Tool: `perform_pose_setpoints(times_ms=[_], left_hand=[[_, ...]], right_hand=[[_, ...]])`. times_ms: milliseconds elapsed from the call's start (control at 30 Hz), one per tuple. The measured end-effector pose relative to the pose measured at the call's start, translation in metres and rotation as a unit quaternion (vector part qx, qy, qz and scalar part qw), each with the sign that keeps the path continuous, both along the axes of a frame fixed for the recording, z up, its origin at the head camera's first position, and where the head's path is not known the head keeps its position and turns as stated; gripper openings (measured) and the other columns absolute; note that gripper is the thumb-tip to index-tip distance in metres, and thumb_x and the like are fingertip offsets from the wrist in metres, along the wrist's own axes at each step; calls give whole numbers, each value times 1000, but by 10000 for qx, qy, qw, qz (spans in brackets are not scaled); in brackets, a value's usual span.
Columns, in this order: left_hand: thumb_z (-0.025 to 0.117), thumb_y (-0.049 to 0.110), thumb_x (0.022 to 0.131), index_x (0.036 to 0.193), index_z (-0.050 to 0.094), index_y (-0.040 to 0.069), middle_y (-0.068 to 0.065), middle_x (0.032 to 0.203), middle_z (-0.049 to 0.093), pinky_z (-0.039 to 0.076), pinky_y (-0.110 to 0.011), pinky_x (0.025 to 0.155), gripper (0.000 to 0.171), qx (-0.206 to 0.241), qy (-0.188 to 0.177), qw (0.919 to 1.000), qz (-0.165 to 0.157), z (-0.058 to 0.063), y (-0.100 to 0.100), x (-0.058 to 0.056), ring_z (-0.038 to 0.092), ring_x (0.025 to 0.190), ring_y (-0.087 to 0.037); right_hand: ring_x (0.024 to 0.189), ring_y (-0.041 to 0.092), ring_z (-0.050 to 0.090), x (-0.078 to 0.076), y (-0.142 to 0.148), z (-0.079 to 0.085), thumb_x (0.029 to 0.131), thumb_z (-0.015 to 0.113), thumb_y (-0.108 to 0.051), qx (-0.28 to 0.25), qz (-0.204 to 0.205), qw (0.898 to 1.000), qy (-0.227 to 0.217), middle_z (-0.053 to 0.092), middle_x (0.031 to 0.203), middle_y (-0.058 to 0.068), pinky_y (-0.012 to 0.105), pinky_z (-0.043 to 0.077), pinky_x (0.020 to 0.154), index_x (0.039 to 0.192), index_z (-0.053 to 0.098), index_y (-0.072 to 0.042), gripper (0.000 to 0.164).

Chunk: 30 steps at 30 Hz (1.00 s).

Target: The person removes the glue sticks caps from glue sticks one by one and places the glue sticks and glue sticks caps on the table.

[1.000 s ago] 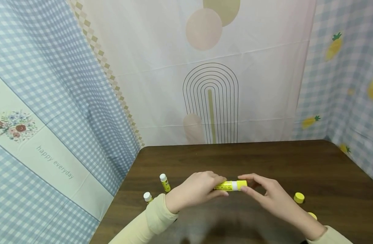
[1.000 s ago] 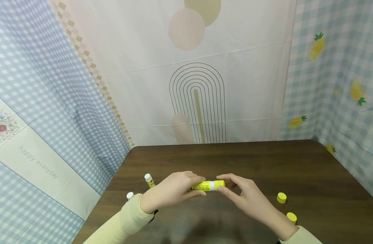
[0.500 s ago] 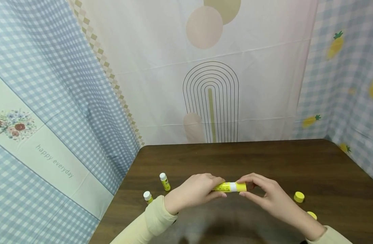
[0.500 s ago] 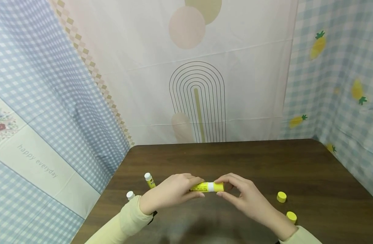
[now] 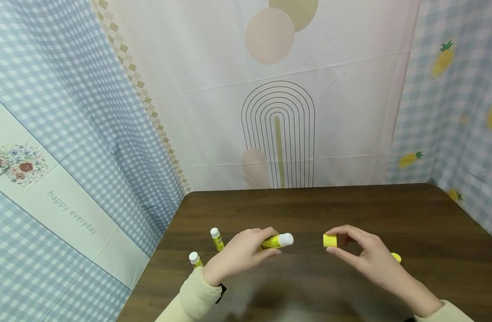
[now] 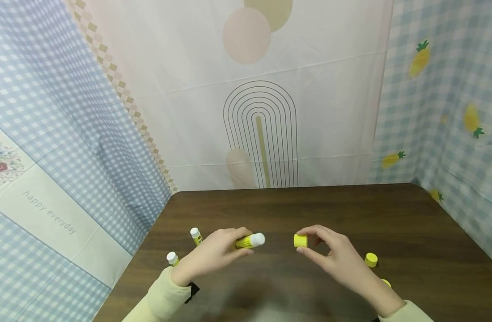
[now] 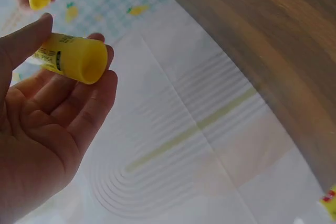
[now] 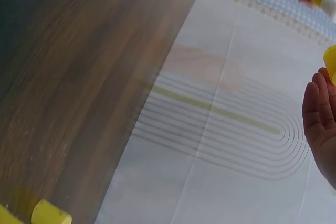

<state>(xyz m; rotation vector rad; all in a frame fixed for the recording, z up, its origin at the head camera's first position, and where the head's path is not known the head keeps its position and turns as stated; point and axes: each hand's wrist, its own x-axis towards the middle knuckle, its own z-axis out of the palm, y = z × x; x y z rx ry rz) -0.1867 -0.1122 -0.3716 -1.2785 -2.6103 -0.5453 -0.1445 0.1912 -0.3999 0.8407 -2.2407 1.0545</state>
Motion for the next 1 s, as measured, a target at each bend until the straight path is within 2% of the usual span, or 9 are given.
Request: perform_pose_setpoints(times_ms=[167,267,400,533,667,800,1000], left_hand=[[62,35,89,104,55,27,16,78,55,41,-19,56,19,728,-565,9957,109,-5,-21,-3,46,59,-2],[61,36,89,103,53,28,16,79,56,42,-22,57,18,1009,-880,9904,348,-8,-32,-2,48,61,-3],[63,33,89,102,52,25,15,87,60,49,-30,71,19,1405,-1280,9792,709,-8,-46,1,60,82,-3],[65,29,88,104,53,24,14,95,61,49,-32,78,21,1691,-1564,9675,1044,-9,-57,4,60,97,-6],[66,31,87,103,53,27,12,96,61,48,-28,73,21,1764,-1615,9627,1267,-12,-63,5,61,89,-5],[67,31,86,99,54,23,11,86,59,47,-27,65,20,1763,-1489,9618,1472,-19,-66,4,57,74,-7],[68,27,86,96,53,19,9,82,57,46,-27,63,19,1792,-1480,9579,1686,-38,-66,2,55,70,-8]], right_hand=[[77,1,55,1,13,2,75,78,-14,98,-344,9993,-147,61,90,-17,13,42,70,109,61,-26,40],[78,2,56,3,21,4,75,78,-14,105,-537,9982,-259,62,90,-16,14,42,70,109,61,-27,40],[78,3,57,7,30,7,75,78,-14,-10,-880,9951,-456,62,89,-15,13,42,70,109,61,-28,40],[77,5,58,9,37,9,76,77,-14,-201,-1162,9909,-648,63,88,-13,13,42,68,109,62,-28,39],[78,6,58,12,41,8,77,77,-16,-296,-1278,9881,-809,63,89,-11,14,42,65,110,62,-27,38],[78,7,58,13,42,6,78,76,-17,-265,-1306,9868,-916,62,88,-10,13,42,67,112,62,-26,37],[77,7,57,16,44,4,80,75,-18,-222,-1349,9858,-975,61,87,-10,12,42,69,112,61,-26,36]])
